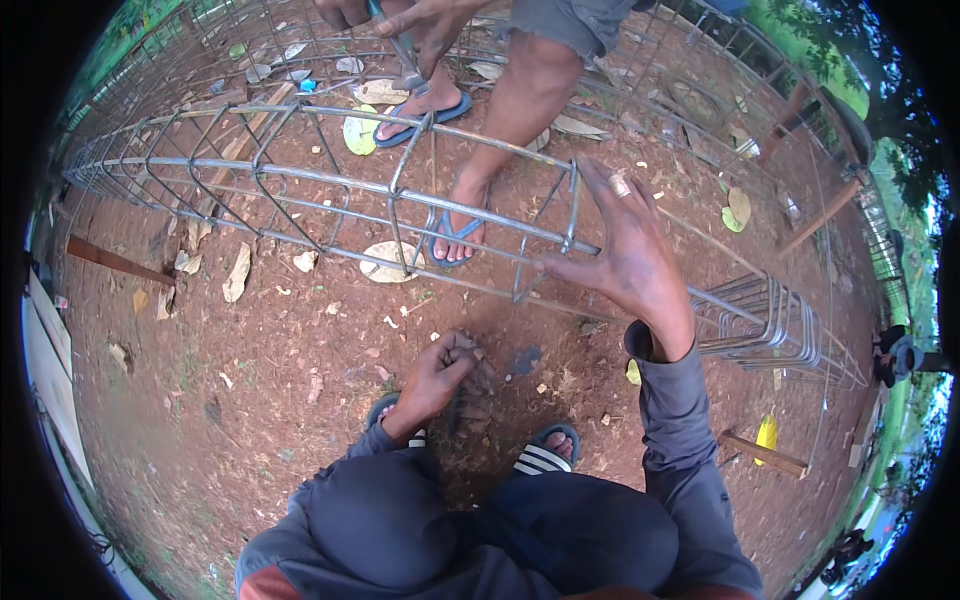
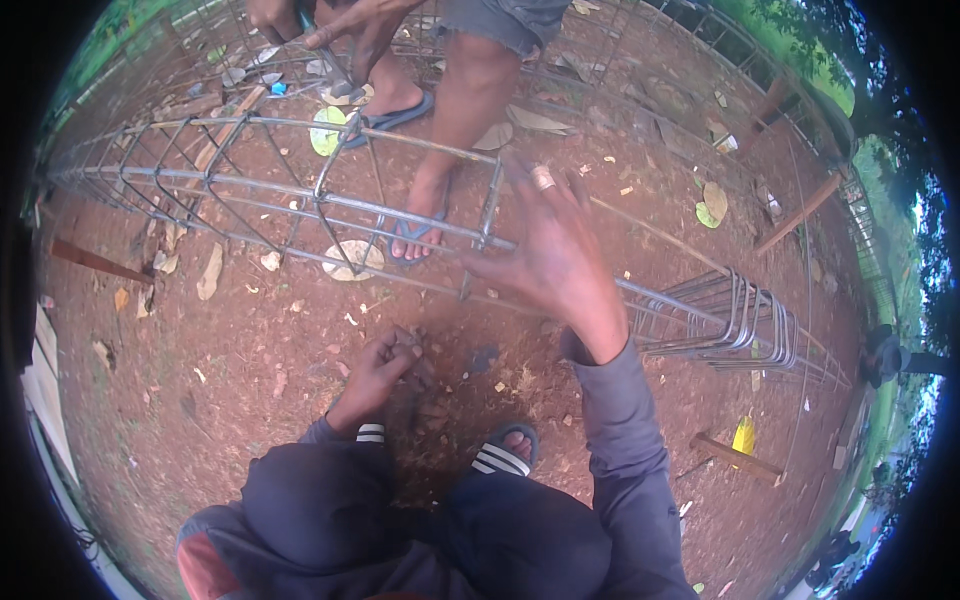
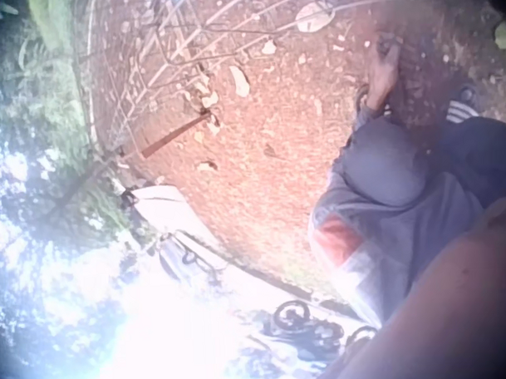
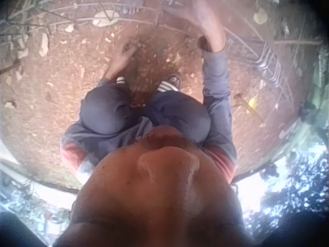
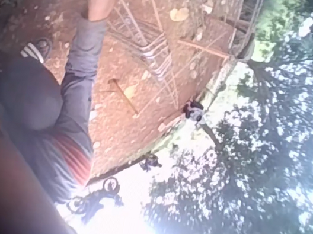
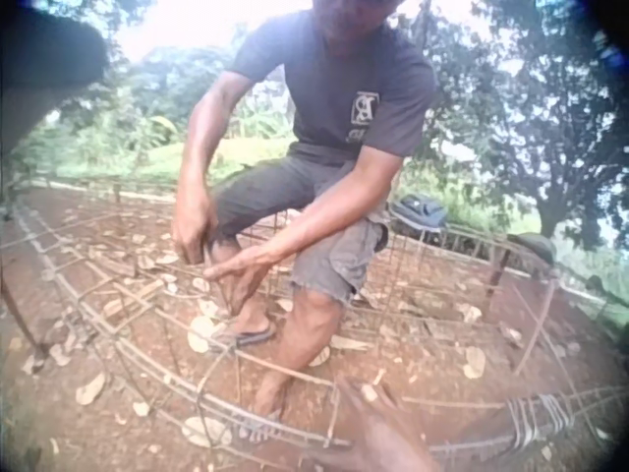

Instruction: The person sits on the ground and uses pliers to twist wire ties around a metal frame structure. They repeatedly position the frame, wrap wire, and twist it to secure the joints.

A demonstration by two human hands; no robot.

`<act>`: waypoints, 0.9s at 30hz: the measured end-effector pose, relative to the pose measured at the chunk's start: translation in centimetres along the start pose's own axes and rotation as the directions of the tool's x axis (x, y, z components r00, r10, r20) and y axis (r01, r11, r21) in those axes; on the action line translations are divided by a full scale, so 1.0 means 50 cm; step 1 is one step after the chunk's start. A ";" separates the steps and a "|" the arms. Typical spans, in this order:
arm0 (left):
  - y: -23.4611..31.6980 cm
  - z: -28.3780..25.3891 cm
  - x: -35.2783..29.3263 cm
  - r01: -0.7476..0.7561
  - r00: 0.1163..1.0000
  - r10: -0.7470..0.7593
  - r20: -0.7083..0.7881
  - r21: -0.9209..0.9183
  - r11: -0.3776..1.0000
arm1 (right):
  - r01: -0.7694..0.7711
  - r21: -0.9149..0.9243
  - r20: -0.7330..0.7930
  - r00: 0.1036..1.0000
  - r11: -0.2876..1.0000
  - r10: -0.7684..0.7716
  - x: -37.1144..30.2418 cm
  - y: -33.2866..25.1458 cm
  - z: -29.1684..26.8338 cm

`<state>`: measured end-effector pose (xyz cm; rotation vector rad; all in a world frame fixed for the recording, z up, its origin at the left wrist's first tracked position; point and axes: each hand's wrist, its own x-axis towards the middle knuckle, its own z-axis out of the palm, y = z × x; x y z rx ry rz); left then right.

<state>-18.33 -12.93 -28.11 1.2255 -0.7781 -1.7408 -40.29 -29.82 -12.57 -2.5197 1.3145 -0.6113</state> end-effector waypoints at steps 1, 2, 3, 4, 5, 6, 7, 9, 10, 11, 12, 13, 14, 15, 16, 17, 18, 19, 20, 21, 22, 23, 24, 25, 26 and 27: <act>-0.001 -0.001 -0.001 -0.002 1.000 0.002 0.010 0.004 1.000 | 0.006 -0.008 0.000 1.000 1.000 -0.006 0.002 0.001 0.002; -0.001 -0.003 -0.002 -0.003 1.000 0.003 0.021 0.010 1.000 | 0.010 -0.015 0.000 1.000 1.000 -0.010 0.005 0.000 0.004; 0.001 -0.006 -0.001 -0.004 0.999 0.003 0.033 0.016 1.000 | 0.014 -0.023 -0.002 1.000 1.000 -0.014 0.007 0.000 0.005; 0.004 -0.005 0.004 -0.022 0.999 0.021 0.044 0.027 0.999 | 0.012 -0.030 -0.004 1.000 0.999 -0.012 0.009 0.005 0.005; 0.011 -0.004 0.010 -0.039 0.998 0.037 0.057 0.039 0.998 | 0.007 -0.038 -0.009 1.000 0.999 -0.007 0.009 0.011 0.003; 0.016 -0.002 0.014 -0.056 0.996 0.052 0.075 0.054 0.997 | -0.002 -0.046 -0.016 1.000 0.999 0.001 0.005 0.016 0.001; 0.015 0.000 0.011 -0.017 0.999 0.015 0.041 0.055 0.998 | -0.006 -0.037 0.000 1.000 0.999 0.006 -0.006 0.017 -0.001; 0.014 -0.002 0.013 0.050 0.999 -0.051 0.014 0.057 0.997 | -0.037 -0.053 0.016 0.999 0.998 0.038 -0.027 0.019 -0.027; 0.004 -0.004 0.016 0.040 0.999 -0.040 0.006 0.027 0.999 | -0.040 -0.078 0.026 0.999 0.996 0.042 -0.050 0.031 -0.053; -0.007 -0.009 0.016 0.041 0.999 -0.041 0.008 0.002 0.999 | -0.057 -0.103 0.036 0.997 0.993 0.061 -0.081 0.041 -0.080; -0.006 -0.014 0.013 0.033 0.999 -0.033 0.002 -0.002 0.999 | -0.065 -0.126 0.046 0.996 0.990 0.071 -0.106 0.045 -0.109; 0.002 -0.023 0.004 0.018 0.999 -0.018 -0.026 -0.008 1.000 | -0.119 -0.195 0.098 0.985 0.974 0.140 -0.126 0.059 -0.146; 0.005 -0.028 -0.002 0.011 0.998 -0.009 -0.057 0.040 0.999 | -0.182 -0.262 0.105 0.971 0.948 0.216 -0.154 0.087 -0.180; 0.007 -0.033 -0.006 0.004 0.996 0.004 -0.090 0.084 0.996 | -0.240 -0.326 0.110 0.951 0.914 0.289 -0.184 0.119 -0.218; 0.009 -0.038 -0.010 -0.008 0.990 0.026 -0.135 0.132 0.991 | -0.285 -0.380 0.113 0.930 0.880 0.350 -0.208 0.152 -0.256; 0.002 -0.043 -0.009 0.000 0.990 0.024 -0.139 0.166 0.986 | -0.349 -0.394 0.131 0.894 0.850 0.428 -0.234 0.184 -0.293; -0.009 -0.048 -0.005 0.008 0.990 0.021 -0.142 0.198 0.980 | -0.410 -0.409 0.150 0.851 0.815 0.504 -0.262 0.219 -0.330; -0.012 -0.046 0.000 0.017 0.989 0.019 -0.150 0.231 0.973 | -0.354 -0.375 0.170 0.882 0.857 0.439 -0.300 0.266 -0.360; -0.009 -0.036 0.004 0.013 0.991 0.021 -0.133 0.247 0.969 | -0.365 -0.357 0.203 0.868 0.860 0.453 -0.322 0.297 -0.376; -0.006 -0.025 0.006 0.010 0.993 0.022 -0.120 0.260 0.966 | -0.374 -0.339 0.239 0.853 0.863 0.464 -0.338 0.324 -0.386; -0.003 -0.021 0.005 0.008 0.993 0.023 -0.112 0.272 0.962 | -0.379 -0.318 0.278 0.839 0.869 0.468 -0.341 0.339 -0.387; -0.007 -0.024 0.007 -0.005 0.995 0.037 -0.096 0.316 0.949 | -0.369 -0.299 0.309 0.836 0.880 0.454 -0.343 0.352 -0.385; -0.018 -0.027 0.010 -0.018 0.996 0.050 -0.079 0.357 0.934 | -0.352 -0.275 0.333 0.838 0.895 0.432 -0.343 0.362 -0.380; -0.020 -0.028 0.011 -0.032 0.996 0.063 -0.066 0.398 0.917 | -0.331 -0.247 0.358 0.842 0.911 0.403 -0.334 0.370 -0.366; -0.019 -0.027 0.010 -0.029 0.997 0.057 -0.054 0.423 0.906 | -0.310 -0.219 0.382 0.845 0.925 0.374 -0.327 0.372 -0.356; -0.014 -0.022 0.009 -0.027 0.998 0.051 -0.042 0.447 0.894 | -0.355 -0.199 0.382 0.830 0.914 0.406 -0.324 0.368 -0.355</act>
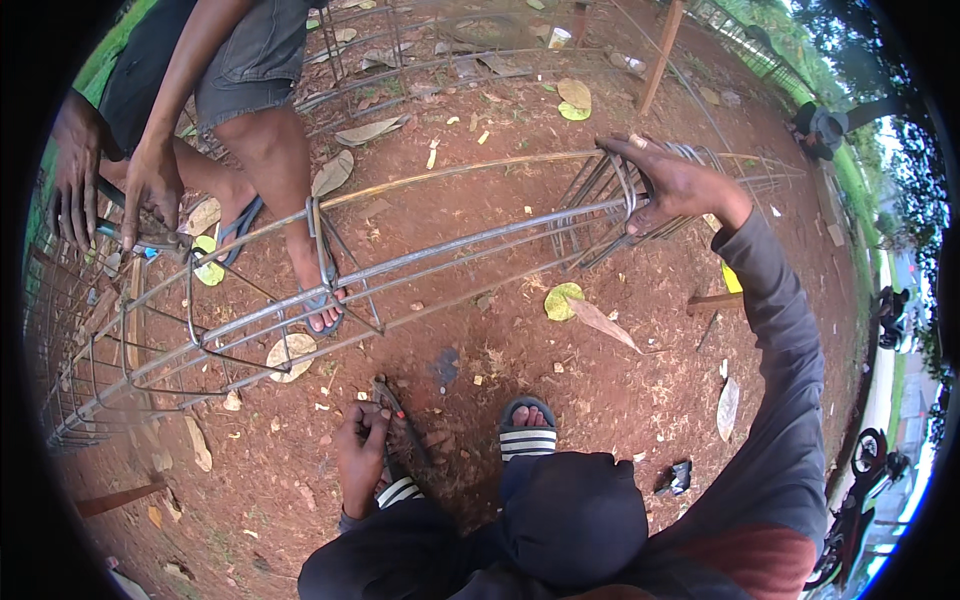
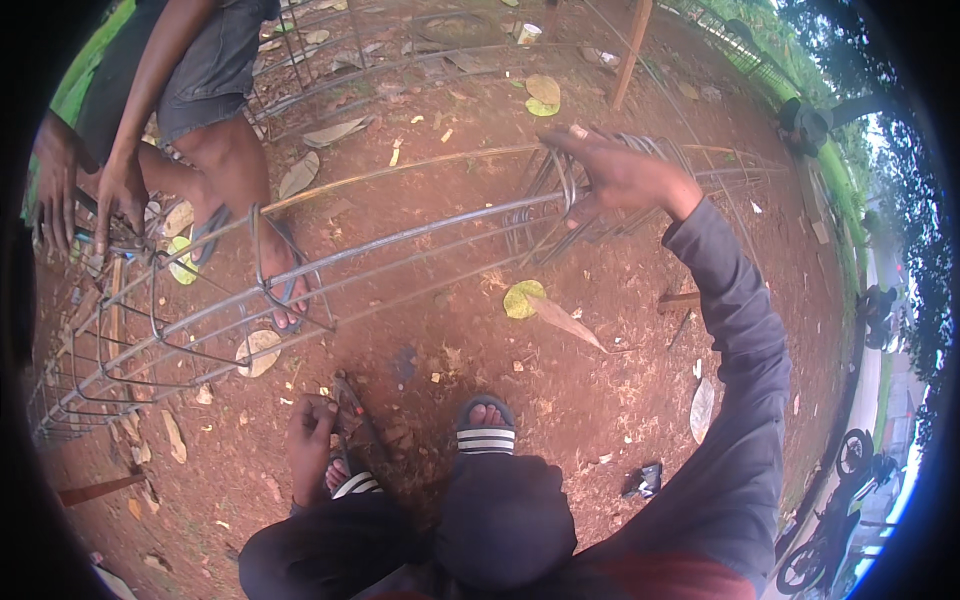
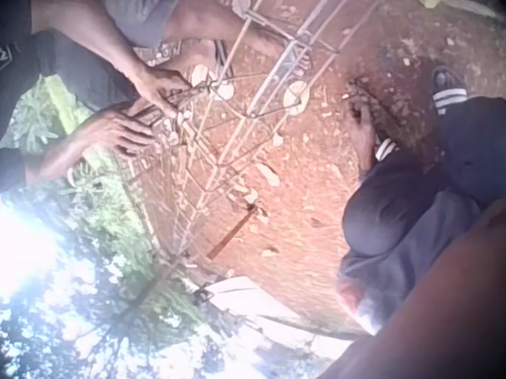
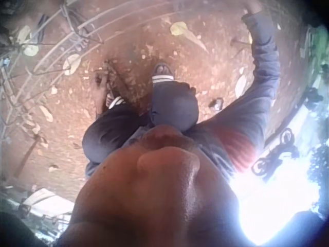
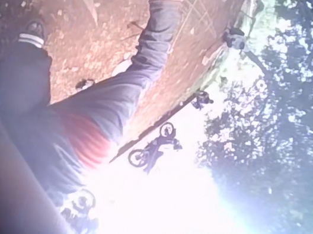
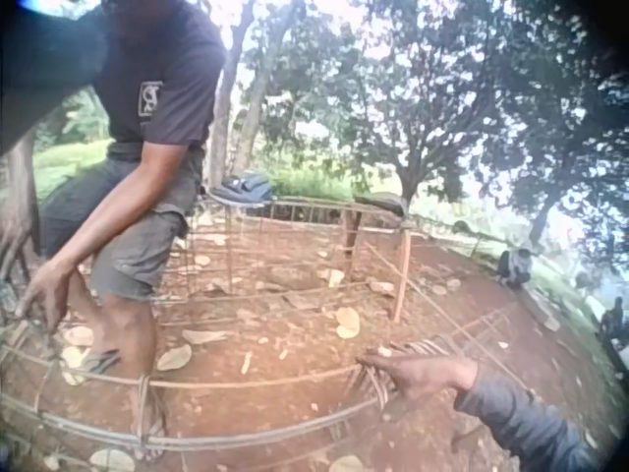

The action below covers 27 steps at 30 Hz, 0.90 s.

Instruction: The person sits on the ground and uses pliers to twist wire ties around a metal frame structure. They repeatedly position the frame, wrap wire, and twist it to secure the joints.

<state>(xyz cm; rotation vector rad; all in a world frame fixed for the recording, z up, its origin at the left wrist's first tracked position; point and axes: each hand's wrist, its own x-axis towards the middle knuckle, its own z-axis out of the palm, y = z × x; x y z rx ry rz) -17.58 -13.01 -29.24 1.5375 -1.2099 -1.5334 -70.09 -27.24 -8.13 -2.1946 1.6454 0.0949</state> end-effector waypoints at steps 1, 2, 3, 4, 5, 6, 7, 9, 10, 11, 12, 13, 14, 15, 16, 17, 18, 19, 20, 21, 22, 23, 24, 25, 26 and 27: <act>0.009 0.003 -0.005 0.004 1.000 -0.004 0.009 0.025 1.000 | 0.009 -0.038 -0.019 1.000 0.999 -0.010 0.002 -0.002 0.002; 0.020 0.007 -0.011 0.005 1.000 -0.005 0.007 0.011 1.000 | 0.017 -0.077 -0.038 0.999 0.997 -0.020 0.003 -0.004 0.004; 0.034 0.012 -0.016 0.006 1.000 -0.006 0.005 -0.004 1.000 | 0.025 -0.116 -0.056 0.998 0.993 -0.031 0.003 -0.005 0.006; 0.040 0.012 -0.020 0.014 1.000 -0.014 0.000 -0.016 1.000 | 0.011 -0.131 -0.059 0.998 0.991 -0.019 0.006 -0.006 0.013; 0.039 0.010 -0.020 0.015 1.000 -0.015 -0.016 0.010 1.000 | -0.002 -0.147 -0.061 0.998 0.989 -0.007 0.008 -0.009 0.020; 0.035 0.009 -0.020 0.017 0.999 -0.016 -0.030 0.035 0.999 | -0.015 -0.163 -0.063 0.998 0.987 0.005 0.010 -0.011 0.025; 0.032 0.005 -0.021 0.015 0.999 -0.012 -0.047 0.063 0.998 | 0.005 -0.166 -0.077 0.997 0.986 -0.018 0.012 -0.017 0.027; 0.027 0.000 -0.020 0.017 0.999 -0.015 -0.041 0.060 0.998 | 0.043 -0.171 -0.106 0.992 0.984 -0.062 0.019 -0.026 0.029; 0.028 0.001 -0.020 0.012 0.999 -0.010 -0.042 0.056 0.998 | 0.050 -0.165 -0.109 0.992 0.985 -0.069 0.026 -0.029 0.033; 0.033 0.003 -0.020 0.008 0.999 -0.006 -0.043 0.053 0.999 | 0.057 -0.158 -0.113 0.991 0.986 -0.075 0.034 -0.033 0.039; 0.044 0.003 -0.022 0.009 0.999 -0.004 -0.039 0.128 0.992 | 0.064 -0.151 -0.116 0.990 0.987 -0.082 0.042 -0.038 0.045; 0.048 0.005 -0.021 0.018 1.000 -0.015 -0.026 0.116 0.993 | 0.084 -0.134 -0.118 0.988 0.987 -0.100 0.050 -0.046 0.048; 0.049 0.007 -0.020 0.027 1.000 -0.026 -0.012 0.104 0.994 | 0.104 -0.118 -0.120 0.986 0.988 -0.118 0.059 -0.057 0.051; 0.052 0.008 -0.020 0.036 0.999 -0.037 0.001 0.091 0.995 | 0.124 -0.101 -0.123 0.983 0.987 -0.136 0.069 -0.067 0.055; 0.057 0.010 -0.021 0.042 0.999 -0.043 0.012 0.077 0.996 | 0.146 -0.061 -0.116 0.981 0.987 -0.152 0.077 -0.075 0.055; 0.056 0.010 -0.022 0.046 0.999 -0.047 0.020 0.055 0.997 | 0.168 -0.020 -0.111 0.979 0.986 -0.169 0.085 -0.084 0.056; 0.052 0.008 -0.022 0.050 0.998 -0.051 0.028 0.034 0.998 | 0.188 0.021 -0.105 0.977 0.982 -0.185 0.093 -0.093 0.057; 0.051 0.008 -0.022 0.053 0.998 -0.053 0.034 0.010 0.999 | 0.202 0.018 -0.102 0.975 0.979 -0.199 0.101 -0.104 0.056; 0.062 0.009 -0.025 0.065 0.998 -0.065 0.023 -0.003 0.998 | 0.215 0.016 -0.098 0.972 0.977 -0.212 0.107 -0.117 0.055; 0.065 0.008 -0.026 0.066 0.998 -0.066 0.018 -0.015 0.998 | 0.227 0.013 -0.095 0.970 0.974 -0.225 0.114 -0.127 0.057; 0.065 0.008 -0.027 0.066 0.998 -0.065 0.016 -0.029 0.997 | 0.238 0.022 -0.092 0.968 0.971 -0.235 0.120 -0.135 0.059; 0.065 0.006 -0.028 0.065 0.998 -0.065 0.014 -0.043 0.997 | 0.248 0.030 -0.089 0.966 0.968 -0.245 0.126 -0.143 0.061; 0.061 0.001 -0.029 0.063 0.998 -0.063 0.017 -0.031 0.998 | 0.258 0.040 -0.086 0.963 0.965 -0.254 0.132 -0.150 0.064; 0.054 -0.003 -0.027 0.061 0.998 -0.060 0.021 -0.019 0.998 | 0.272 0.016 -0.085 0.959 0.962 -0.270 0.137 -0.159 0.063; 0.050 -0.006 -0.027 0.058 0.998 -0.058 0.025 -0.006 0.998 | 0.286 -0.007 -0.084 0.955 0.958 -0.286 0.141 -0.169 0.061; 0.050 -0.008 -0.028 0.042 0.999 -0.043 0.017 0.019 0.999 | 0.300 -0.029 -0.083 0.950 0.954 -0.301 0.145 -0.179 0.060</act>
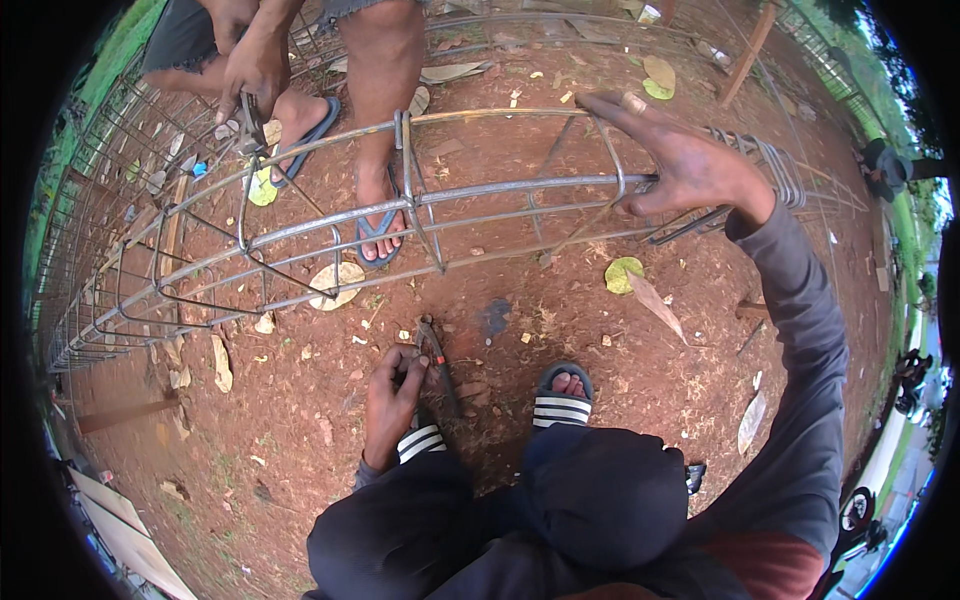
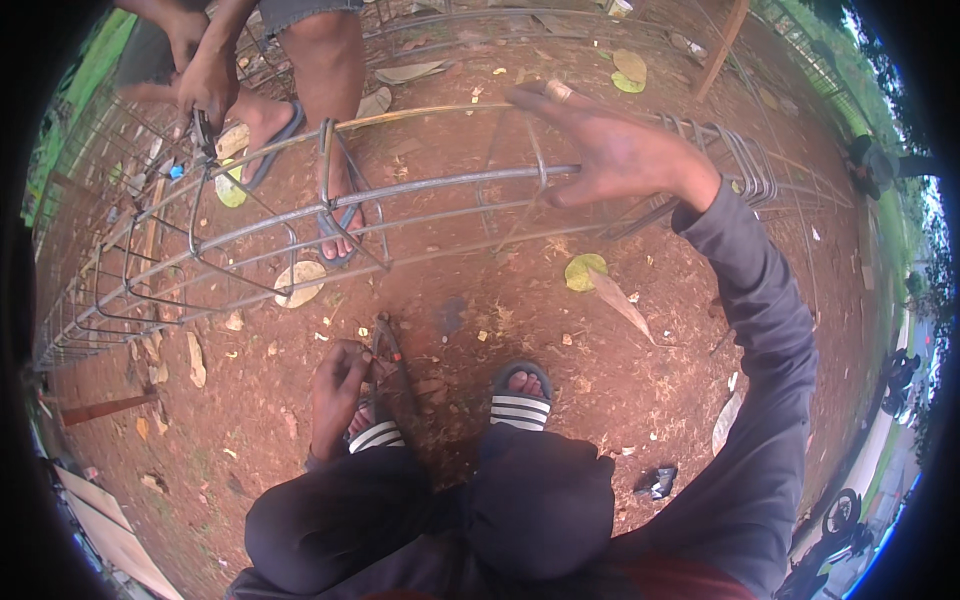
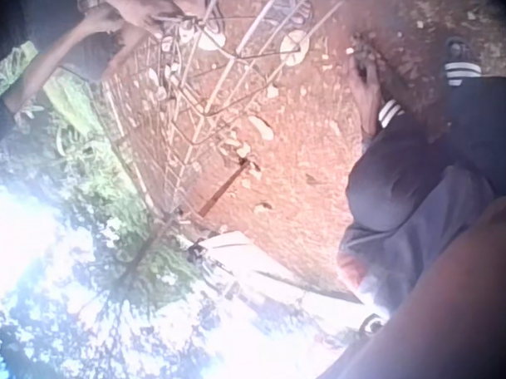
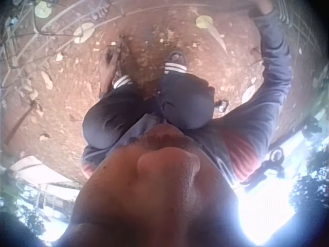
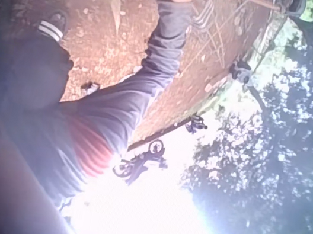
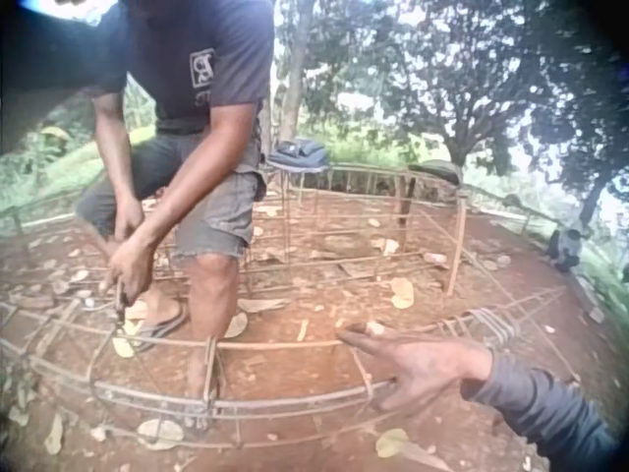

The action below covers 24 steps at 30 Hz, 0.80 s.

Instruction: The person sits on the ground and uses pliers to twist wire ties around a metal frame structure. They repeatedly position the frame, wrap wire, and twist it to secure the joints.

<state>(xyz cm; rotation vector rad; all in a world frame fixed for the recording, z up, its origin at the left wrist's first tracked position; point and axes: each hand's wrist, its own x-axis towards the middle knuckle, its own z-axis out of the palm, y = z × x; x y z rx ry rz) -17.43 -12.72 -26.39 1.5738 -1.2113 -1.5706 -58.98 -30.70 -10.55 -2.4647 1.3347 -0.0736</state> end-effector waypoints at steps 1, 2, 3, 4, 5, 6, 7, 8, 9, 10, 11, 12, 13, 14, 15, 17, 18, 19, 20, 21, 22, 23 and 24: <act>-0.001 0.000 0.001 -0.016 1.000 0.016 -0.002 0.022 1.000 | -0.003 0.002 0.003 1.000 1.000 0.003 0.004 -0.008 -0.001; -0.002 0.000 0.002 -0.031 1.000 0.031 -0.003 0.045 0.999 | -0.006 0.003 0.006 1.000 1.000 0.006 0.008 -0.016 -0.001; -0.003 0.003 0.004 -0.029 1.000 0.029 -0.006 -0.015 0.999 | -0.010 0.005 0.009 1.000 1.000 0.010 0.010 -0.020 -0.001; -0.002 0.007 0.005 -0.027 1.000 0.026 -0.013 -0.074 0.997 | -0.016 0.017 0.012 1.000 1.000 0.016 0.011 -0.019 0.000; -0.002 0.012 0.007 -0.025 1.000 0.023 -0.018 -0.132 0.991 | -0.022 0.030 0.016 1.000 0.999 0.022 0.012 -0.018 0.000; -0.002 0.016 0.009 -0.014 1.000 0.015 0.006 -0.172 0.985 | -0.030 0.041 0.020 0.999 0.999 0.029 0.011 -0.017 0.000; -0.001 0.016 0.008 0.000 1.000 0.006 0.028 -0.209 0.978 | -0.016 0.044 -0.017 1.000 0.999 0.017 0.008 -0.022 -0.001; 0.000 0.019 0.009 0.015 0.999 -0.003 0.051 -0.246 0.969 | -0.003 0.047 -0.053 0.999 0.999 0.005 0.000 -0.033 -0.006; -0.004 0.027 0.013 0.035 0.996 -0.008 0.088 -0.303 0.952 | 0.009 0.048 -0.088 0.996 0.999 -0.004 -0.011 -0.047 -0.012; -0.013 0.032 0.018 0.056 0.993 -0.015 0.118 -0.357 0.932 | -0.010 0.005 -0.175 0.984 1.000 0.011 -0.021 -0.073 -0.017; -0.012 0.039 0.021 0.079 0.989 -0.020 0.145 -0.410 0.909 | -0.030 -0.034 -0.260 0.966 0.999 0.020 -0.036 -0.106 -0.020; -0.006 0.043 0.023 0.095 0.982 -0.017 0.187 -0.416 0.904 | -0.055 -0.070 -0.342 0.939 0.996 0.028 -0.053 -0.138 -0.012; 0.018 0.049 0.019 0.112 0.974 -0.015 0.227 -0.422 0.899 | -0.006 0.043 -0.484 0.875 0.999 0.026 -0.074 -0.173 0.012; 0.044 0.053 0.012 0.123 0.966 -0.010 0.258 -0.426 0.896 | -0.021 0.224 -0.423 0.899 0.974 0.117 -0.093 -0.195 0.049; 0.071 0.069 0.005 0.147 0.963 -0.026 0.268 -0.444 0.884 | -0.055 0.390 -0.347 0.916 0.919 0.202 -0.115 -0.210 0.089; 0.100 0.091 0.009 0.136 0.927 0.022 0.374 -0.390 0.911 | -0.126 0.624 -0.168 0.942 0.771 0.291 -0.132 -0.254 0.181; 0.114 0.098 0.012 0.123 0.907 0.041 0.418 -0.357 0.926 | -0.130 0.733 -0.099 0.951 0.668 0.293 -0.126 -0.275 0.217; 0.132 0.114 0.014 0.088 0.895 0.082 0.438 -0.354 0.931 | -0.144 0.821 -0.027 0.957 0.552 0.289 -0.126 -0.289 0.246; 0.147 0.120 0.015 0.108 0.874 0.079 0.480 -0.349 0.931 | -0.153 0.885 0.006 0.948 0.440 0.319 -0.130 -0.290 0.277; 0.162 0.124 0.018 0.129 0.851 0.075 0.520 -0.344 0.930 | -0.160 0.934 0.043 0.938 0.320 0.343 -0.133 -0.290 0.306; 0.173 0.128 0.022 0.149 0.823 0.073 0.564 -0.339 0.929 | -0.165 0.966 0.083 0.927 0.198 0.366 -0.134 -0.292 0.317; 0.179 0.131 0.025 0.184 0.807 0.058 0.588 -0.343 0.921 | -0.098 0.982 0.036 0.938 0.164 0.344 -0.133 -0.287 0.317; 0.187 0.129 0.026 0.243 0.788 0.004 0.615 -0.317 0.917 | -0.074 0.991 0.033 0.936 0.107 0.350 -0.136 -0.290 0.315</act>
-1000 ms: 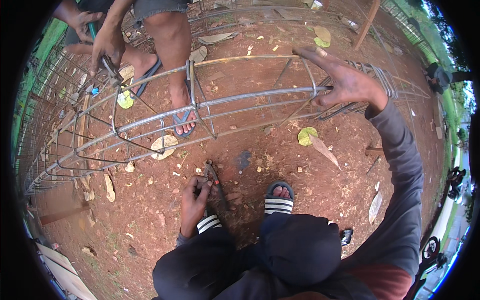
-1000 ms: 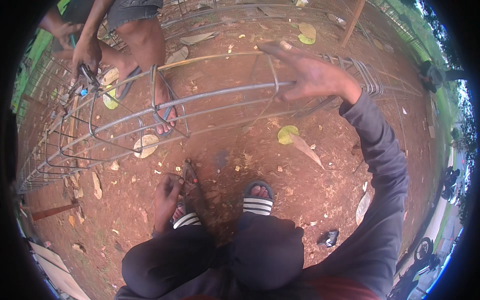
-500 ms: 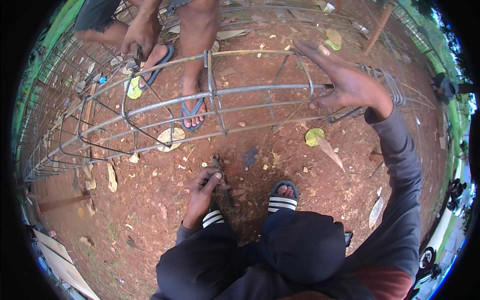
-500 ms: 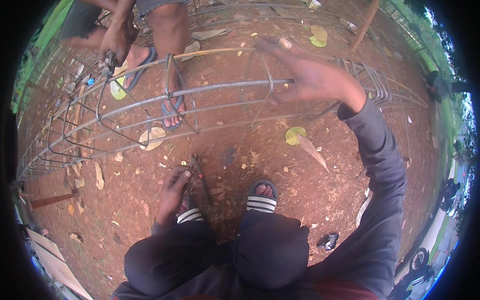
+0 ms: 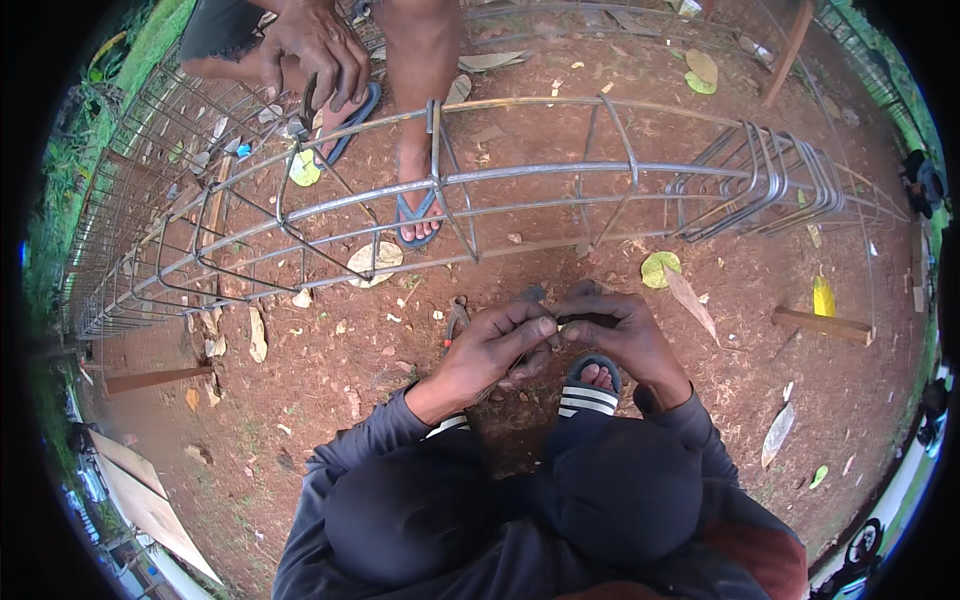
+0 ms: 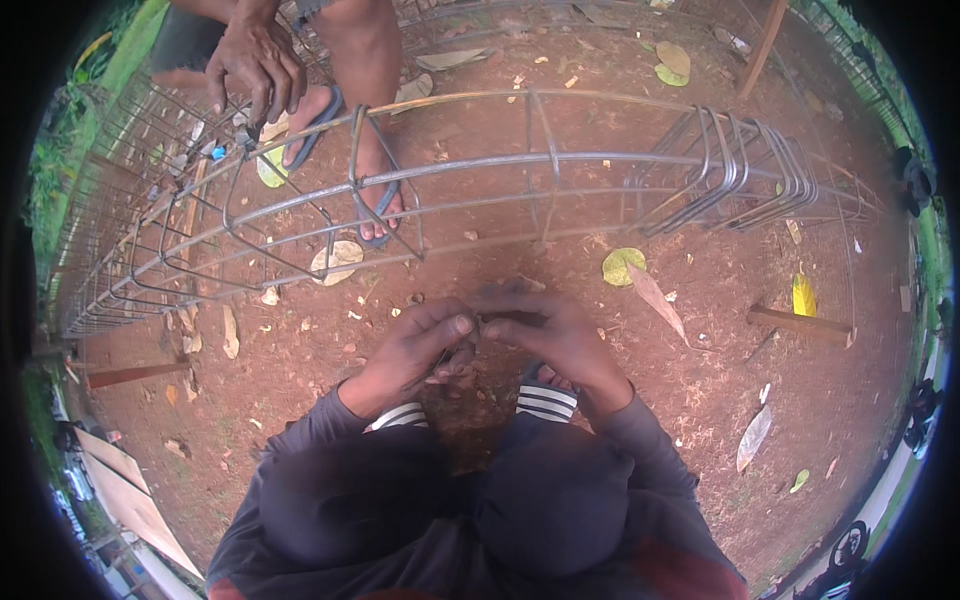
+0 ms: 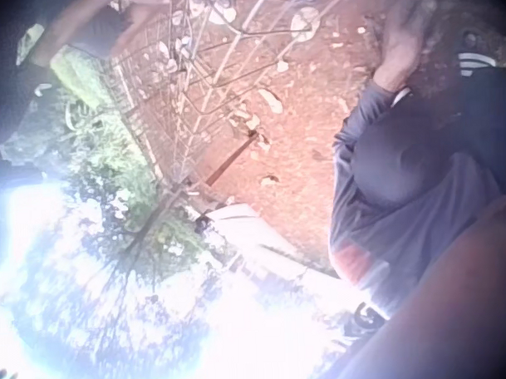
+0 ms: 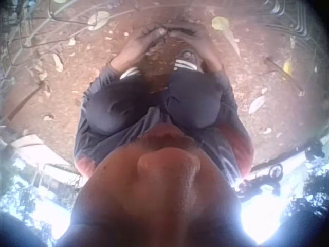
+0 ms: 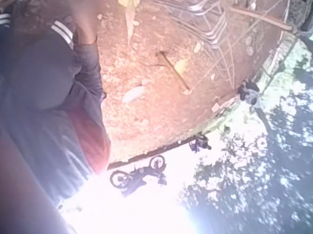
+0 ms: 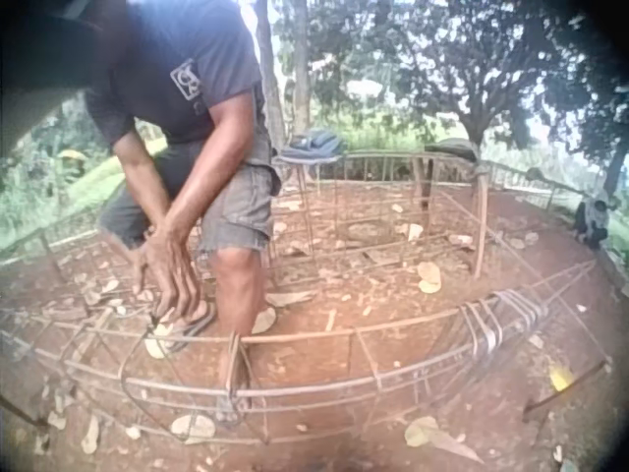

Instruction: The person sits on the ground and uses pliers to twist wire ties around a metal frame structure. They repeatedly position the frame, wrap wire, and twist it to secure the joints.

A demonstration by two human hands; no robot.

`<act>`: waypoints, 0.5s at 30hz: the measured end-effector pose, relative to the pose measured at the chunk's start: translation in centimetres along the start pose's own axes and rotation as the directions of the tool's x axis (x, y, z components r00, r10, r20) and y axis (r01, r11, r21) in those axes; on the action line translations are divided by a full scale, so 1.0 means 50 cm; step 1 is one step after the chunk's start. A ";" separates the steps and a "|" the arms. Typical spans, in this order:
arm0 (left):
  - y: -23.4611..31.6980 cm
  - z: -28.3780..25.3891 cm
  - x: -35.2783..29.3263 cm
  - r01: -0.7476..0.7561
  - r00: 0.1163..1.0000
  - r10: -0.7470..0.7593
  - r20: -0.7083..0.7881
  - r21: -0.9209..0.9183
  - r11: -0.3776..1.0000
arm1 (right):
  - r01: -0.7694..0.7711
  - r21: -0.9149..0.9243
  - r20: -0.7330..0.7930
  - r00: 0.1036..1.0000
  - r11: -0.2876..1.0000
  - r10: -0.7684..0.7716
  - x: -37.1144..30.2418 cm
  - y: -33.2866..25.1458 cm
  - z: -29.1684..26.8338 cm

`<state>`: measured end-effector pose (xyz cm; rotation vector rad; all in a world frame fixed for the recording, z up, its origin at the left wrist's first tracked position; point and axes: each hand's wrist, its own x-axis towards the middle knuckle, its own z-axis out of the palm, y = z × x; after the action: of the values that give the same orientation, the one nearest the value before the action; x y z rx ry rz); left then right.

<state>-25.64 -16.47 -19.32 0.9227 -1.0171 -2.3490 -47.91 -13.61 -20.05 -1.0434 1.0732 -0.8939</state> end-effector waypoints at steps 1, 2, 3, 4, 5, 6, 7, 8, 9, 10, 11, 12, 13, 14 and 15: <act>0.009 0.004 0.004 0.056 0.998 -0.056 0.012 -0.013 0.998 | 0.008 0.057 -0.008 1.000 0.998 -0.007 -0.004 -0.003 -0.002; 0.016 0.008 0.006 0.111 0.994 -0.110 0.024 -0.027 0.993 | 0.015 0.114 -0.014 1.000 0.993 -0.014 -0.007 -0.004 -0.004; 0.015 0.010 0.010 0.155 0.987 -0.153 0.037 -0.042 0.987 | 0.014 0.143 0.009 1.000 0.990 -0.015 -0.008 0.001 -0.008; 0.011 0.012 0.014 0.196 0.980 -0.194 0.048 -0.056 0.979 | 0.014 0.172 0.034 0.999 0.985 -0.020 -0.006 0.010 -0.013; 0.007 0.015 0.019 0.238 0.971 -0.234 0.059 -0.070 0.969 | 0.012 0.200 0.060 0.998 0.980 -0.025 -0.004 0.019 -0.018; 0.004 0.019 0.021 0.233 0.972 -0.229 0.057 -0.080 0.969 | 0.052 0.176 0.073 0.995 0.983 -0.066 0.000 0.026 -0.024; -0.002 0.025 0.024 0.231 0.972 -0.226 0.060 -0.091 0.969 | 0.091 0.151 0.083 0.991 0.984 -0.105 0.002 0.034 -0.033; -0.004 0.029 0.028 0.229 0.973 -0.223 0.063 -0.103 0.968 | 0.130 0.127 0.093 0.985 0.983 -0.142 0.003 0.039 -0.042; -0.001 0.031 0.032 0.213 0.974 -0.196 0.111 -0.163 0.963 | 0.128 0.185 0.032 0.990 0.974 -0.136 0.004 0.044 -0.050; -0.003 0.028 0.034 0.192 0.972 -0.178 0.155 -0.081 0.978 | 0.124 0.244 -0.026 0.992 0.962 -0.122 0.003 0.048 -0.056; -0.003 0.021 0.035 0.168 0.966 -0.164 0.201 0.000 0.986 | 0.124 0.303 -0.083 0.991 0.945 -0.103 0.004 0.049 -0.060; 0.000 0.016 0.035 0.139 0.957 -0.155 0.247 0.082 0.987 | 0.125 0.287 -0.087 0.991 0.950 -0.104 0.004 0.045 -0.064; 0.013 0.018 0.032 0.122 0.966 -0.160 0.205 0.187 0.975 | 0.121 0.273 -0.090 0.991 0.954 -0.100 0.002 0.028 -0.062; 0.036 0.025 0.033 0.108 0.972 -0.163 0.171 0.292 0.950 | 0.119 0.256 -0.102 0.990 0.959 -0.096 0.001 0.020 -0.066; 0.054 0.031 0.033 0.097 0.977 -0.163 0.137 0.395 0.913 | 0.149 0.263 -0.153 0.982 0.953 -0.111 0.006 0.023 -0.072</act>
<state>-27.60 -18.45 -17.16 0.9679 -1.5760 -2.4120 -51.24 -14.34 -21.73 -0.8371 0.9674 -1.1998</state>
